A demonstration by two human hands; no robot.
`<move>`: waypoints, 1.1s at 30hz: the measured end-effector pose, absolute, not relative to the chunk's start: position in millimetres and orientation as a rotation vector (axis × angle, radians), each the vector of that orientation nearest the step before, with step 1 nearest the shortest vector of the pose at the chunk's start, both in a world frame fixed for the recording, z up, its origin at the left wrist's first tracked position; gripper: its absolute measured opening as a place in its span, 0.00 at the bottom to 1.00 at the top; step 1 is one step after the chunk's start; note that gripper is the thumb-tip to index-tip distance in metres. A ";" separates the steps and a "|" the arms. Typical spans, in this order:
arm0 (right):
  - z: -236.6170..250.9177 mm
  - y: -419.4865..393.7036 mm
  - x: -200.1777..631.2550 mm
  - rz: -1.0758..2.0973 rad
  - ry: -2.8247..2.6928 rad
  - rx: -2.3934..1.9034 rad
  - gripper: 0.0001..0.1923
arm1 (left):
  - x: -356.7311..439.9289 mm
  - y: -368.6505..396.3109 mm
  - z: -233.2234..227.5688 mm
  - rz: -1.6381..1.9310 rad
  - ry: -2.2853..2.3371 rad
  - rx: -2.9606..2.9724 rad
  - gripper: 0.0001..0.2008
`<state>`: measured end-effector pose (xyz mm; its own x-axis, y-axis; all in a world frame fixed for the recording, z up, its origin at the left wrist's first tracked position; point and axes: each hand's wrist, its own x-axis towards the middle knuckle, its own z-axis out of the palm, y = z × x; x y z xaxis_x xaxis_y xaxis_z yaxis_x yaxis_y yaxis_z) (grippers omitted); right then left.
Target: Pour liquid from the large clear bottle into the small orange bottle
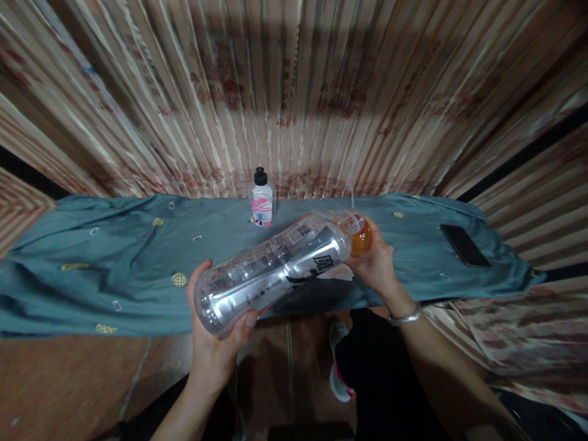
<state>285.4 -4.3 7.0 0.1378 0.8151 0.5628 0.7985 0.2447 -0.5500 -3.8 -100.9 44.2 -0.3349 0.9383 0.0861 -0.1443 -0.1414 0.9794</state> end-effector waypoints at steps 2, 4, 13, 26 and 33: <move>7.5 -4.3 285.1 0.031 -1.632 -1.526 0.45 | -3.8 -100.9 44.8 1.615 1.265 0.996 0.49; 8.1 -4.5 284.9 0.037 -1.631 -1.514 0.44 | -3.7 -100.6 45.3 1.621 1.266 0.997 0.49; 4.7 -3.4 286.2 0.059 -1.634 -1.501 0.45 | -0.6 -99.9 48.5 1.648 1.266 0.972 0.50; 5.4 -3.6 284.8 0.045 -1.622 -1.501 0.45 | -1.7 -99.1 45.1 1.656 1.200 0.943 0.49; 5.3 -3.7 285.8 0.035 -1.629 -1.510 0.45 | -1.3 -99.4 48.0 1.650 1.254 0.987 0.50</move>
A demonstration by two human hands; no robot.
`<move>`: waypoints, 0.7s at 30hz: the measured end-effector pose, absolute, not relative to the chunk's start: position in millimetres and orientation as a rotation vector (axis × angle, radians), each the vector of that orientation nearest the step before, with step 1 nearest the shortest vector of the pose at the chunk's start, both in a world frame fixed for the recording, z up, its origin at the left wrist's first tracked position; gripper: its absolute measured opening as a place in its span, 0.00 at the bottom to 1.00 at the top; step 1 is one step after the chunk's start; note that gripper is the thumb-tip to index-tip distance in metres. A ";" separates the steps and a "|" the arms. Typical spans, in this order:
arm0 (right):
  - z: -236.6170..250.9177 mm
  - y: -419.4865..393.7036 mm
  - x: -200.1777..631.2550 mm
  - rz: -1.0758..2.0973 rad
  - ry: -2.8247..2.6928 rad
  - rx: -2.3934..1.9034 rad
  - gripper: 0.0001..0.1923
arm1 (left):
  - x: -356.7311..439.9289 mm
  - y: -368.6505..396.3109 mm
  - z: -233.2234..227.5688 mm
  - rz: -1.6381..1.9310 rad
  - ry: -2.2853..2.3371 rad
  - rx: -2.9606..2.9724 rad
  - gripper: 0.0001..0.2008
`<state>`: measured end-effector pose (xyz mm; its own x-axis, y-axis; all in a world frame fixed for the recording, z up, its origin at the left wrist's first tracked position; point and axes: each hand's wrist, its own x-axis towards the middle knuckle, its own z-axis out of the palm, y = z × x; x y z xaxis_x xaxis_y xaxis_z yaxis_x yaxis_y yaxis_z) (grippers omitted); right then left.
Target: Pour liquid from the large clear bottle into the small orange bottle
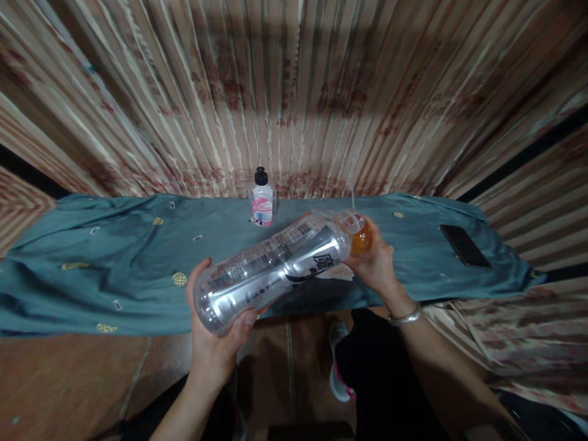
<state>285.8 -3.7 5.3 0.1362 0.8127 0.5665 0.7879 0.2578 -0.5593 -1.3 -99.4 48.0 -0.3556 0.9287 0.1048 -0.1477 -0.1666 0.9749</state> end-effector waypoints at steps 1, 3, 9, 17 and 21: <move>5.4 -3.7 285.7 0.035 -1.628 -1.508 0.45 | -1.6 -99.5 48.0 1.640 1.264 0.999 0.50; 5.4 -3.8 285.5 0.031 -1.625 -1.499 0.44 | -2.4 -99.5 47.2 1.621 1.266 1.011 0.50; 4.5 -3.2 285.5 0.018 -1.637 -1.487 0.44 | -5.0 -98.5 42.0 1.627 1.269 1.017 0.49; 6.4 -3.7 284.2 0.029 -1.627 -1.507 0.44 | -5.0 -97.7 40.2 1.643 1.251 1.011 0.49; 6.9 -3.8 284.0 0.031 -1.631 -1.498 0.44 | -5.9 -97.6 39.2 1.633 1.252 1.020 0.49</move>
